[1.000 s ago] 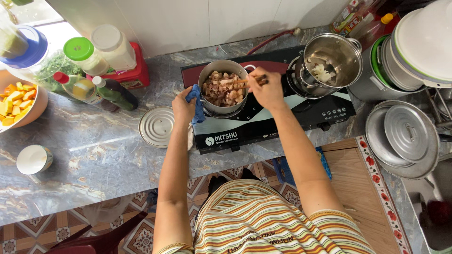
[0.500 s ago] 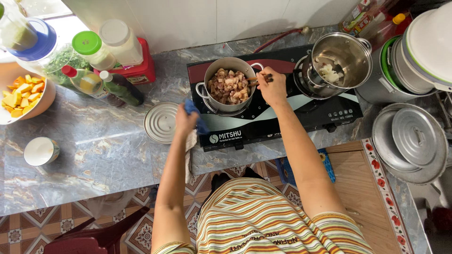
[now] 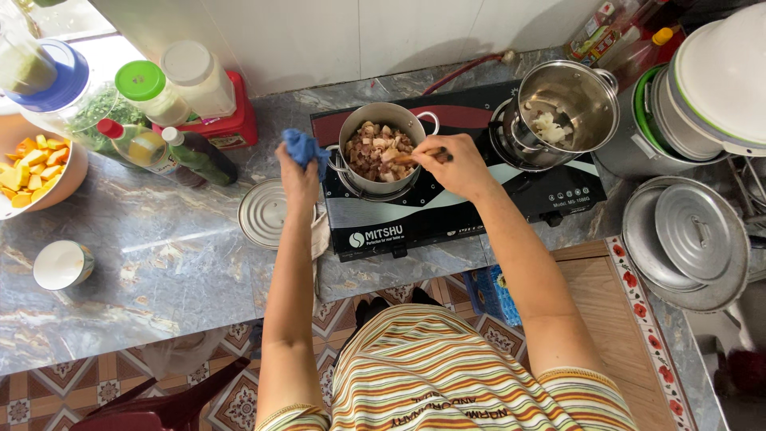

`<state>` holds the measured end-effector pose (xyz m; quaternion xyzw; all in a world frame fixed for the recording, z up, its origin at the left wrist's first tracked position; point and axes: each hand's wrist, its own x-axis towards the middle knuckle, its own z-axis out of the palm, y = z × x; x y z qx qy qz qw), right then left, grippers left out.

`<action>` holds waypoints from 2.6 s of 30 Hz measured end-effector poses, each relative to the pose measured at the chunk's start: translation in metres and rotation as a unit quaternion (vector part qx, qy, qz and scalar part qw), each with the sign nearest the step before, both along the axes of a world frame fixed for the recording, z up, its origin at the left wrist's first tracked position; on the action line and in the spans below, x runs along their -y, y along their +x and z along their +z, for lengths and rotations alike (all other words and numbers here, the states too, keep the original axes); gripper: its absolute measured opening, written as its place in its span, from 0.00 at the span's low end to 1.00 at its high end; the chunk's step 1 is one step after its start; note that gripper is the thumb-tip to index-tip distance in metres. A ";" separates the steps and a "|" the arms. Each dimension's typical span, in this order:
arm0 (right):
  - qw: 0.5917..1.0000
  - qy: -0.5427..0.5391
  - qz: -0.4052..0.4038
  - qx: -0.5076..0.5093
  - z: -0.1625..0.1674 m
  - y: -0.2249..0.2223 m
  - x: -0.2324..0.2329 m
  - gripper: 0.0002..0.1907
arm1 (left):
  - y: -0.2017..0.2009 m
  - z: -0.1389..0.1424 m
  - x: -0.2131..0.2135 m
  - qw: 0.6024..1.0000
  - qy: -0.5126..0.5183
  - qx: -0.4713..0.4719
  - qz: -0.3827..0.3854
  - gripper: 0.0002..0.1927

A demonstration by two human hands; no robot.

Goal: The person mixes raw cut meat in a pot by hand, places the pot on a gas stove, and turns on the burner. They take a container of fried food and a bowl of white liquid from the refrigerator, stir the white substance with chopsticks, add portions of it into a second pot on the stove, and stir the meat as it cooks.

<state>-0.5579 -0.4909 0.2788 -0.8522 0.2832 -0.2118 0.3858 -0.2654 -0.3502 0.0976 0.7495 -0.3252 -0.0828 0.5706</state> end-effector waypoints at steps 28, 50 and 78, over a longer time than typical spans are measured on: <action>0.991 -0.044 -0.021 0.128 -0.097 0.074 0.044 0.05 | -0.022 0.013 0.026 0.979 0.180 0.093 0.007 0.20; 0.990 0.037 -0.048 0.128 -0.080 0.025 0.015 0.06 | -0.019 0.024 0.022 0.984 0.144 0.102 -0.018 0.20; 0.727 0.105 -0.582 0.350 -0.250 -0.125 -0.051 0.32 | -0.005 0.035 0.009 0.968 0.207 0.145 -0.010 0.20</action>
